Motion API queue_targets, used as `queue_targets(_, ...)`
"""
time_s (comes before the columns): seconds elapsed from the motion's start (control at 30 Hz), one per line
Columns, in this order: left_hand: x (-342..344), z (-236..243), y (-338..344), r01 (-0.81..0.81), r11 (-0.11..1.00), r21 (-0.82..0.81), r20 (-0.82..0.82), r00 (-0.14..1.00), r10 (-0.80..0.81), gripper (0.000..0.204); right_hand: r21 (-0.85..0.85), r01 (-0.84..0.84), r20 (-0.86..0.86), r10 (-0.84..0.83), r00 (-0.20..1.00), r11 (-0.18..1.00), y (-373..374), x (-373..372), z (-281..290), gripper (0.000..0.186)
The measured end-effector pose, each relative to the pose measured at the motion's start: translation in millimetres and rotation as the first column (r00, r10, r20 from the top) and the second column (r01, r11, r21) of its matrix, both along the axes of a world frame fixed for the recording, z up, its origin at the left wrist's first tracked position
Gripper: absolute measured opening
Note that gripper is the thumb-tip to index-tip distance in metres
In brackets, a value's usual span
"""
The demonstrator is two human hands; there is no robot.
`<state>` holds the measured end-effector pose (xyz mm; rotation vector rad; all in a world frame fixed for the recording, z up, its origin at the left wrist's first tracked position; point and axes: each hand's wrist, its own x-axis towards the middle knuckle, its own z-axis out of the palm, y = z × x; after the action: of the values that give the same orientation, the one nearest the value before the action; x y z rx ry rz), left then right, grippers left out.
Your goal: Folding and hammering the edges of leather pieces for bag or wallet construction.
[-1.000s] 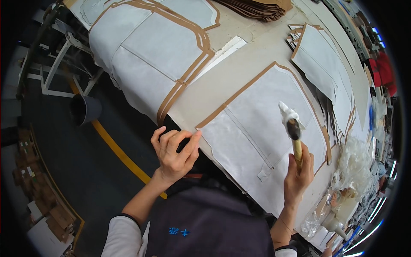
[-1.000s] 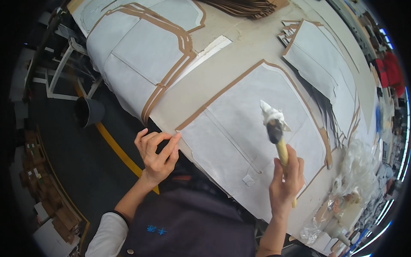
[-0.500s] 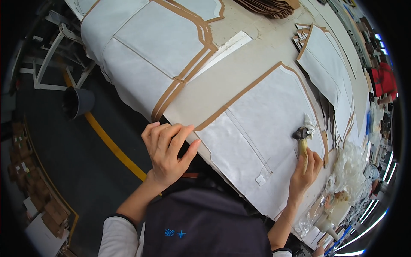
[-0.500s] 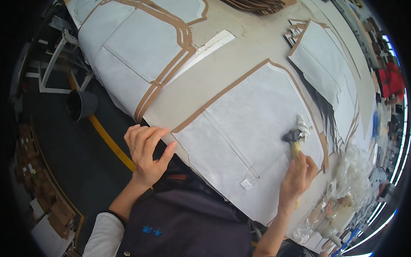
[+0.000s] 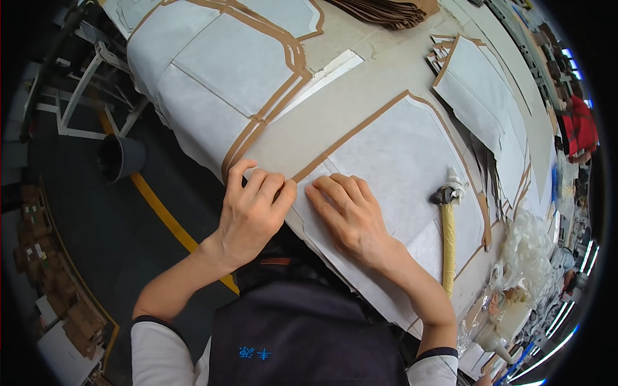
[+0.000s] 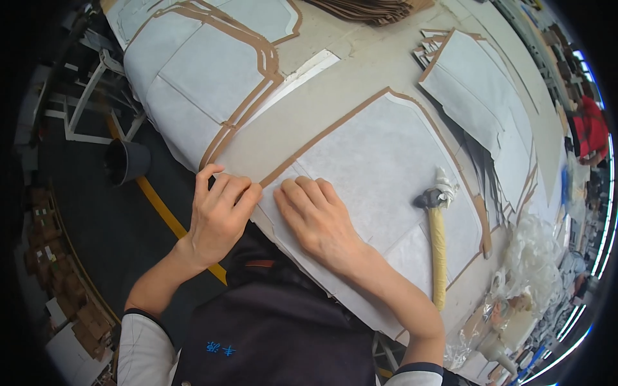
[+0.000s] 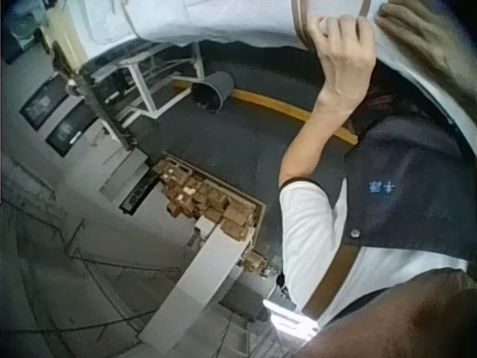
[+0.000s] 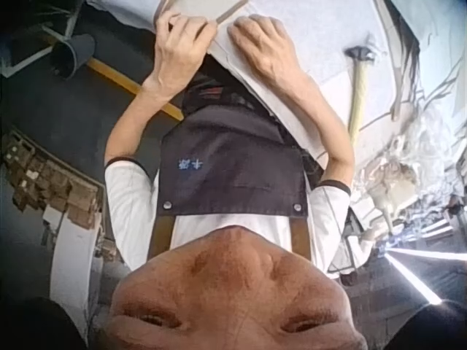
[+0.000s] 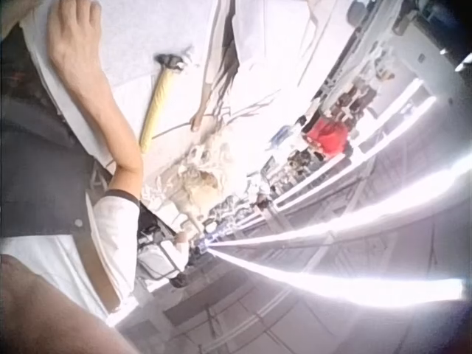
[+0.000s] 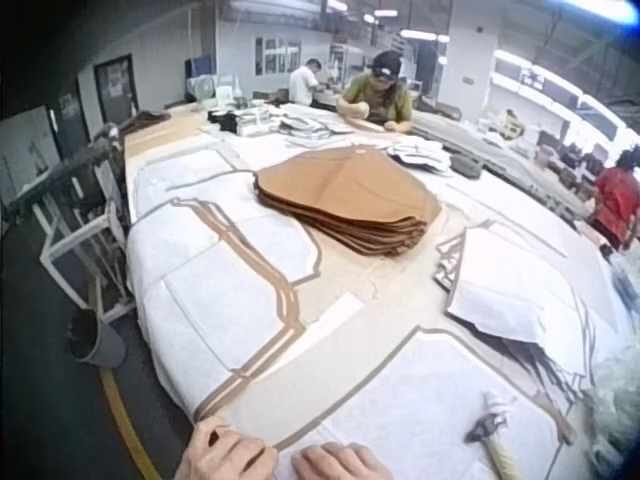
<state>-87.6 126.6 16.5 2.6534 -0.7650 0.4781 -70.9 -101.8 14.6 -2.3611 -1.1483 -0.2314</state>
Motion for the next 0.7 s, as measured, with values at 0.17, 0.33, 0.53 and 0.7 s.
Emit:
queue_targets(0.17,3,20,-15,0.098,0.871,0.482,0.005,0.993,-0.115,0.022,0.007,-0.044,0.113,0.043,0.993,0.999,-1,1,-8,0.042)
queue_targets(0.33,9,31,-38,0.113,0.657,0.746,0.000,0.986,-0.170,0.010,0.051,-0.068,0.217,0.055,0.975,0.996,-3,1,-19,0.033)
queue_targets(0.53,13,18,-33,0.037,0.773,0.633,0.013,0.998,-0.058,0.012,0.029,-0.130,0.232,0.119,0.965,0.991,-7,1,-19,0.027)
queue_targets(0.7,21,18,-22,-0.034,0.989,0.145,-0.072,0.996,0.045,0.013,0.018,-0.137,0.260,0.128,0.957,0.990,-9,0,-24,0.035)
